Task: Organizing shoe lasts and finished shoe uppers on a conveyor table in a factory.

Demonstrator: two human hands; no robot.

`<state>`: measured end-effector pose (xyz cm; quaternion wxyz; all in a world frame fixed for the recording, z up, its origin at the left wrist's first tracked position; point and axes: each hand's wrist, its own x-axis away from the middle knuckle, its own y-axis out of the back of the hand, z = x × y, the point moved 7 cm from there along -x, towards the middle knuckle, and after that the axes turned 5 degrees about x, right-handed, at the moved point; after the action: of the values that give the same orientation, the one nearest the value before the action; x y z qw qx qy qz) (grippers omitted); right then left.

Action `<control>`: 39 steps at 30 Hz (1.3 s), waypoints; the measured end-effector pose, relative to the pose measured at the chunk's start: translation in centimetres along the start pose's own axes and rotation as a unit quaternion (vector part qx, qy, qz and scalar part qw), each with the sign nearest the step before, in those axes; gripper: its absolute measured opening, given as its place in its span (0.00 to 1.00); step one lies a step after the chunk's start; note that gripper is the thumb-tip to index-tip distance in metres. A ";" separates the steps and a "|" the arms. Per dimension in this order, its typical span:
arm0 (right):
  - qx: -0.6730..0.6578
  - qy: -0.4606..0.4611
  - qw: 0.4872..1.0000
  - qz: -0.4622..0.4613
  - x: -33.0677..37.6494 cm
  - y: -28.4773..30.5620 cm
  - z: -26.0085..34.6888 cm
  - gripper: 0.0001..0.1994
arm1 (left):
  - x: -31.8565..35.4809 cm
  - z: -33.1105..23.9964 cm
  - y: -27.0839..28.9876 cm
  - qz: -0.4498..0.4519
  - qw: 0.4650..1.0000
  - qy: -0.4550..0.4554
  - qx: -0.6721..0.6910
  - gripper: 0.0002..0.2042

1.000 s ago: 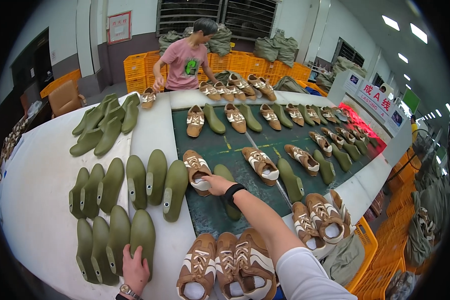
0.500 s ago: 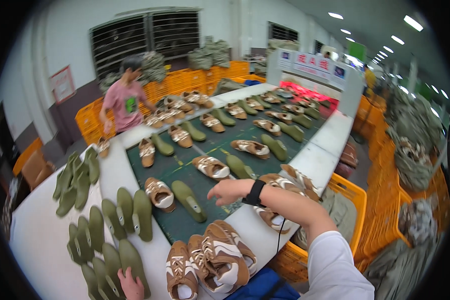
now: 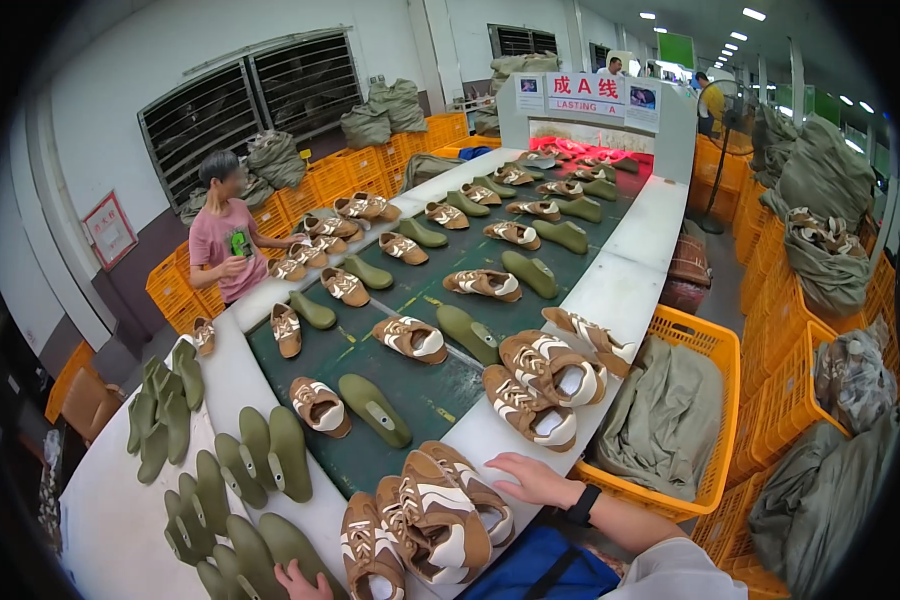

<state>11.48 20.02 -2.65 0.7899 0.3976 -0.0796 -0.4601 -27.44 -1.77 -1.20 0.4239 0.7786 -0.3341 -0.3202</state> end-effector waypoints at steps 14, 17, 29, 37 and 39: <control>0.217 -0.046 0.967 -0.128 2.2 -0.9 -5.2 0.12 | -18.9 -19.9 -14.2 0.327 0.915 -0.162 0.171 0.38; 0.198 -0.040 0.971 -0.128 1.7 -0.9 -4.3 0.12 | -24.3 -16.4 -23.9 0.319 0.935 -0.108 0.109 0.47; 0.194 -0.058 0.968 -0.146 1.2 0.5 -5.0 0.12 | -25.3 -23.3 -30.8 0.366 0.926 -0.029 0.087 0.39; 0.201 -0.076 0.970 -0.118 1.1 0.2 -5.0 0.12 | -32.5 -17.1 -24.9 0.213 0.964 -0.066 0.142 0.39; 0.212 -0.083 0.966 -0.120 1.6 0.5 -5.3 0.12 | -33.1 -14.8 -26.0 0.169 0.977 -0.032 -0.126 0.39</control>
<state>15.35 21.81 -6.23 0.6176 0.5230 -0.1919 -0.5551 -28.31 41.87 -10.34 0.5553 0.6410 -0.4312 -0.3081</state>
